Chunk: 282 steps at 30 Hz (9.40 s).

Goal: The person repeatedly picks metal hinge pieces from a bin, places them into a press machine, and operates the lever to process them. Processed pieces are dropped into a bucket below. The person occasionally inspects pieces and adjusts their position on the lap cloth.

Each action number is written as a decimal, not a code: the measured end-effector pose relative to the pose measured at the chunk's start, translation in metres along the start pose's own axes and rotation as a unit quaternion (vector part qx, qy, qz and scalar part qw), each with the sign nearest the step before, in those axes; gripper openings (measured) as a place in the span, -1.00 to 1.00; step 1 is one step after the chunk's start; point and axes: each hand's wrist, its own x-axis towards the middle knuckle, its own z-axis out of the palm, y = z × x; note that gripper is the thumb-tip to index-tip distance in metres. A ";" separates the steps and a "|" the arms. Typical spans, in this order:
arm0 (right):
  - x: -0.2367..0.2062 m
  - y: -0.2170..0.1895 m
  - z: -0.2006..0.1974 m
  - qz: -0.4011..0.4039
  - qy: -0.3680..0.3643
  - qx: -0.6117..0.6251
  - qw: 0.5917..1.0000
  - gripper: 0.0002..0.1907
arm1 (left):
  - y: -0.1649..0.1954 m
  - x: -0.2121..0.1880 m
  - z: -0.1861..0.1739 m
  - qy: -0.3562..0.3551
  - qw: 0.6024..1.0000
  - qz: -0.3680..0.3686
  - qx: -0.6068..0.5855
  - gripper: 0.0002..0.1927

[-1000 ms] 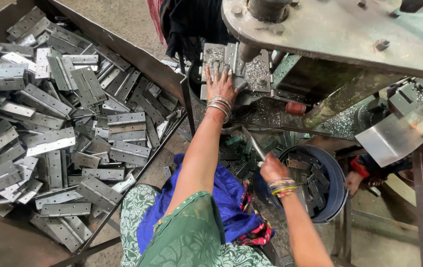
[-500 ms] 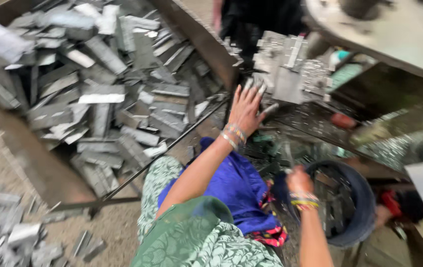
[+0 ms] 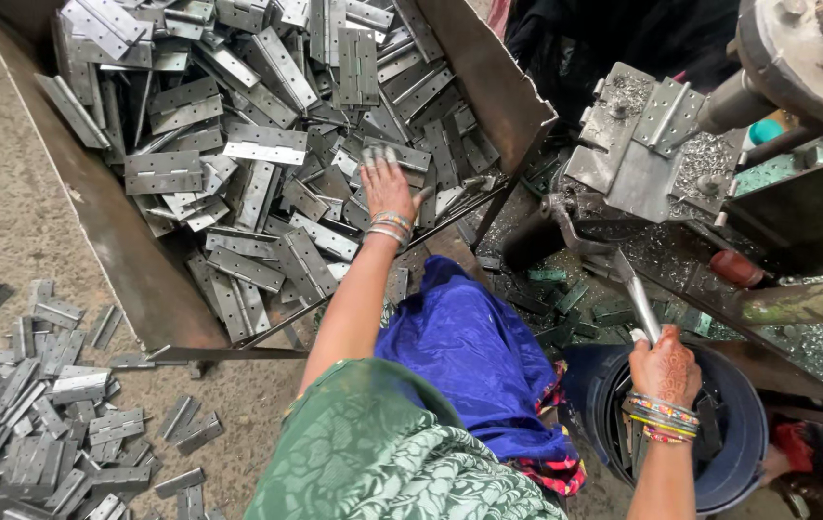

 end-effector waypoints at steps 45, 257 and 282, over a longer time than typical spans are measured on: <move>0.005 -0.014 -0.031 -0.008 -0.007 -0.041 0.999 -0.45 | 0.016 0.036 0.024 0.039 0.820 -0.084 -0.565 -0.32; 0.089 -0.113 -0.133 -0.180 0.226 0.375 0.881 -0.73 | 0.237 -0.019 0.020 -0.107 0.651 0.118 -0.742 -0.59; 0.025 -0.035 -0.022 -0.013 -0.022 -0.015 1.000 -0.71 | 0.241 -0.016 0.027 -0.003 0.909 0.407 -0.089 -0.43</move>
